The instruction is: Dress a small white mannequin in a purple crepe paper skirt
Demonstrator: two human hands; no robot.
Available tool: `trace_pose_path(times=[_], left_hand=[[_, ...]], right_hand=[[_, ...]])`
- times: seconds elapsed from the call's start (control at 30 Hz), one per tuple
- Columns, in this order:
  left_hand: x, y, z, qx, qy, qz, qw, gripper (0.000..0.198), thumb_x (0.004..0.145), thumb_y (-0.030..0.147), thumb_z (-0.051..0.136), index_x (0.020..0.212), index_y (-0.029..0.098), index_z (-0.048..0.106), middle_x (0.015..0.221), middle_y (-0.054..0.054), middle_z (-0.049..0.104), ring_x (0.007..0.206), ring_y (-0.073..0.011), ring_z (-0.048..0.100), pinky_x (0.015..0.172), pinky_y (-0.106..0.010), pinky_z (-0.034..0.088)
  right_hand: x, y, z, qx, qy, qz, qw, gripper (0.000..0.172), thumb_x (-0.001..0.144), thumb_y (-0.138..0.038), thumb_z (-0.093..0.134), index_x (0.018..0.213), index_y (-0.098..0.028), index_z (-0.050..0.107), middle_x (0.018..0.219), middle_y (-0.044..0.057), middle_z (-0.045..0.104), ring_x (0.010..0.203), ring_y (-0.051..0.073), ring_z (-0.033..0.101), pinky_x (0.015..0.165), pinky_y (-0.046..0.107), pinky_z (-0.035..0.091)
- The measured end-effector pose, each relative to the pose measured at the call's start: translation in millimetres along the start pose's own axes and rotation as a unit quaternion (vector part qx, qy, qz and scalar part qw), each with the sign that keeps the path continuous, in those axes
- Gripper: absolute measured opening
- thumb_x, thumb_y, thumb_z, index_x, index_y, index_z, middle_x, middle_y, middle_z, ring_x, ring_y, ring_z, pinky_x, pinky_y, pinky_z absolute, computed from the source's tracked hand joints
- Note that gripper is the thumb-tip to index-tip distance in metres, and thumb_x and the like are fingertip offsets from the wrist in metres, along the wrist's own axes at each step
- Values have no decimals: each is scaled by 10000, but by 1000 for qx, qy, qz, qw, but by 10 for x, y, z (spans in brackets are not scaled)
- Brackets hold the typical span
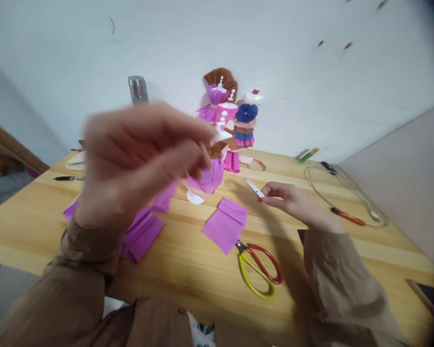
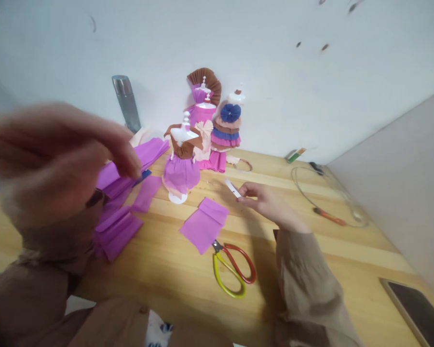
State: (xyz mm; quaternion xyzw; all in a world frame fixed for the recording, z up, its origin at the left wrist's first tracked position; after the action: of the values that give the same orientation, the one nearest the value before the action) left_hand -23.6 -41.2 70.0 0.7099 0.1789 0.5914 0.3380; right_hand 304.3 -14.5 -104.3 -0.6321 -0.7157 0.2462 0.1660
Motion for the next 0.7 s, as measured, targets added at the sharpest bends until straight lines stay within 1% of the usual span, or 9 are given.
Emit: trace_pose_path(times=[0.07, 0.13, 0.23, 0.3, 0.43, 0.5, 0.57, 0.63, 0.7], left_hand=[[-99, -106, 333, 13, -184, -34, 982, 151, 853, 85, 652, 910, 170, 763, 723, 13, 735, 621, -101, 675, 529, -221, 533], [-149, -354, 530, 61, -245, -71, 965, 141, 854, 81, 621, 856, 140, 749, 700, -6, 729, 619, -112, 666, 524, -222, 516], [-160, -677, 736, 81, -233, -40, 968, 147, 844, 92, 593, 859, 118, 737, 718, -29, 727, 638, -121, 653, 594, -249, 546], [-191, -854, 844, 85, -228, -38, 969, 176, 860, 116, 581, 941, 88, 735, 748, -47, 724, 664, -120, 647, 625, -246, 543], [-241, -995, 909, 97, -204, -35, 973, 376, 882, 115, 531, 1232, 116, 668, 686, 12, 651, 591, -78, 563, 562, -191, 473], [-262, -1018, 913, 91, -201, -43, 974, 427, 879, 116, 526, 1294, 121, 628, 701, 18, 649, 597, -71, 562, 573, -182, 475], [-287, -1029, 915, 88, -193, -47, 976, 375, 876, 135, 546, 1235, 114, 655, 725, 3, 671, 607, -77, 581, 573, -185, 480], [-319, -998, 934, 107, -183, -20, 977, 262, 876, 150, 572, 1101, 127, 704, 748, -16, 695, 628, -93, 604, 583, -201, 492], [-357, -922, 971, 132, -177, 30, 975, 187, 885, 154, 590, 1022, 151, 717, 789, -28, 719, 680, -113, 633, 632, -227, 521]], right_hand=[[-109, -165, -120, 145, 4, -25, 989, 345, 799, -543, 669, 799, -201, 618, 877, 88, 743, 846, 223, 681, 799, 340, 519], [-207, -318, -195, 236, 10, -42, 971, 353, 773, -529, 746, 785, -194, 633, 836, 83, 737, 792, 204, 672, 770, 332, 519], [-312, -503, -239, 280, 20, -66, 957, 320, 774, -487, 783, 778, -192, 659, 812, 80, 742, 763, 192, 670, 738, 321, 526], [-356, -597, -247, 297, 24, -83, 951, 313, 770, -483, 792, 772, -194, 674, 811, 81, 747, 762, 193, 673, 738, 326, 538], [-403, -720, -299, 354, 62, -90, 929, 295, 739, -469, 823, 755, -204, 695, 737, 55, 724, 708, 184, 664, 729, 337, 559], [-413, -761, -335, 427, 91, -83, 896, 289, 705, -467, 843, 741, -220, 697, 684, 29, 690, 698, 191, 664, 765, 373, 576], [-418, -785, -341, 507, 118, -61, 852, 251, 689, -435, 850, 738, -243, 697, 681, 6, 665, 712, 191, 663, 813, 405, 584], [-422, -804, -304, 563, 142, -32, 813, 175, 715, -389, 818, 747, -265, 699, 723, -4, 664, 761, 192, 666, 855, 413, 585], [-427, -842, -236, 589, 157, -14, 792, 112, 768, -373, 758, 763, -275, 702, 778, 1, 676, 837, 197, 673, 901, 408, 578]])
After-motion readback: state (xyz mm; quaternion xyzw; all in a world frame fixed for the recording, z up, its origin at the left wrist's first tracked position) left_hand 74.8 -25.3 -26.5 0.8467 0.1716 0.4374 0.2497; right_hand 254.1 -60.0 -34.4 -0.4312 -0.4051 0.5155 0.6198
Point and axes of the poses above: each hand's wrist, its own x-axis towards the middle knuckle, its own z-axis out of the palm, y = z × x, the point moved 6 cm from there along x, towards the middle knuckle
